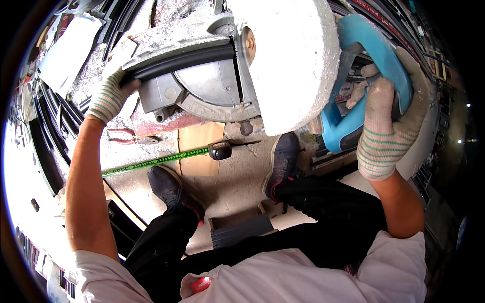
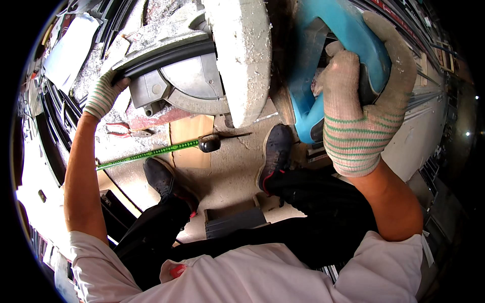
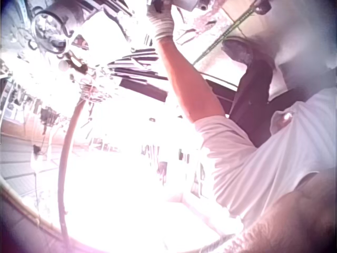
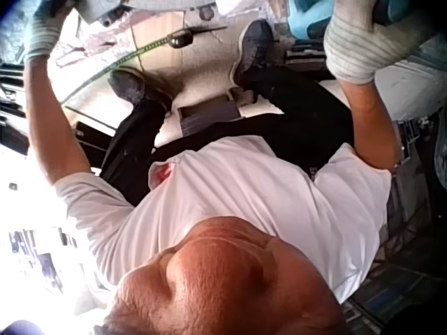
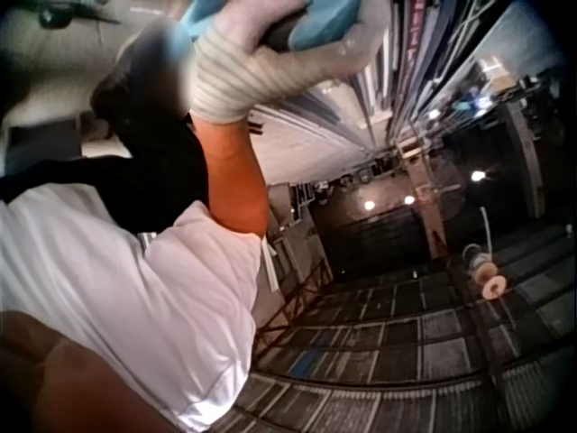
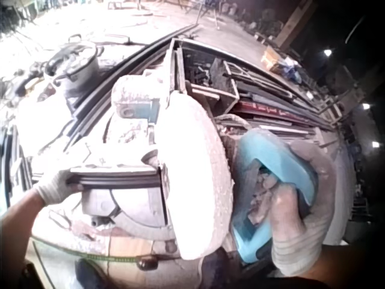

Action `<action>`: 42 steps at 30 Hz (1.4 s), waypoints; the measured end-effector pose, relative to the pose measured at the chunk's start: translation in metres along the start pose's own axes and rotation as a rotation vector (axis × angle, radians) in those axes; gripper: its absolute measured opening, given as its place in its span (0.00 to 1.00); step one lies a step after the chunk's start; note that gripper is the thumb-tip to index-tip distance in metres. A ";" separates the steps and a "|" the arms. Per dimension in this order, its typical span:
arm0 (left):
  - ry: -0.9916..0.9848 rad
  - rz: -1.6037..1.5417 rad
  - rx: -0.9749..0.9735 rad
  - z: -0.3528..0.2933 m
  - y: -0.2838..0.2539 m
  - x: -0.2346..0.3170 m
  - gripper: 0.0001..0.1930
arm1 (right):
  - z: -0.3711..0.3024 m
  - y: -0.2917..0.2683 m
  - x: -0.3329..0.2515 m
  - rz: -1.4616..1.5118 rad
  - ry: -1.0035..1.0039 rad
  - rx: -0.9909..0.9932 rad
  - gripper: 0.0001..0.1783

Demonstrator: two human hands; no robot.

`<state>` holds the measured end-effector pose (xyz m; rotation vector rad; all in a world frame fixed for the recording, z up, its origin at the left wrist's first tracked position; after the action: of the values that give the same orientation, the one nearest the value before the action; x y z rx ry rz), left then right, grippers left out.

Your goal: The person measures and cuts black plastic window frame profiles using a miter saw, then fits the cut pieces into a white window frame. The person repeats the process for multiple pieces, checking fit and alignment.

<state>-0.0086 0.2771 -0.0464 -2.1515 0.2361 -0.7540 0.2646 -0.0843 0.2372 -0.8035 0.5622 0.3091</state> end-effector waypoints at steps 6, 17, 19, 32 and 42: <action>-0.022 0.073 -0.015 0.007 0.001 -0.006 0.41 | -0.004 0.000 0.003 0.024 0.150 0.056 0.27; -0.078 0.047 -0.048 0.002 -0.001 0.001 0.44 | 0.004 0.001 0.002 0.031 0.040 0.016 0.31; -0.096 0.035 -0.050 0.000 -0.001 0.005 0.43 | 0.004 0.003 0.001 0.043 0.040 0.022 0.31; -0.075 0.060 -0.057 0.001 0.000 0.006 0.44 | 0.005 0.000 0.002 -0.003 0.002 -0.017 0.30; -0.067 0.030 -0.040 0.002 0.001 0.001 0.44 | 0.004 -0.002 0.005 0.007 0.034 -0.004 0.32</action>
<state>-0.0064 0.2778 -0.0478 -2.2022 0.2492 -0.6638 0.2710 -0.0820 0.2374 -0.8126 0.5965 0.3034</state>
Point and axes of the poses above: each hand's wrist, its own z-axis towards the middle knuckle, its own y-axis out of the palm, x = y × z, the point moved 8 cm from there along z, towards the middle knuckle, and after that the axes turned 14 degrees about -y, right-handed, at the moved point
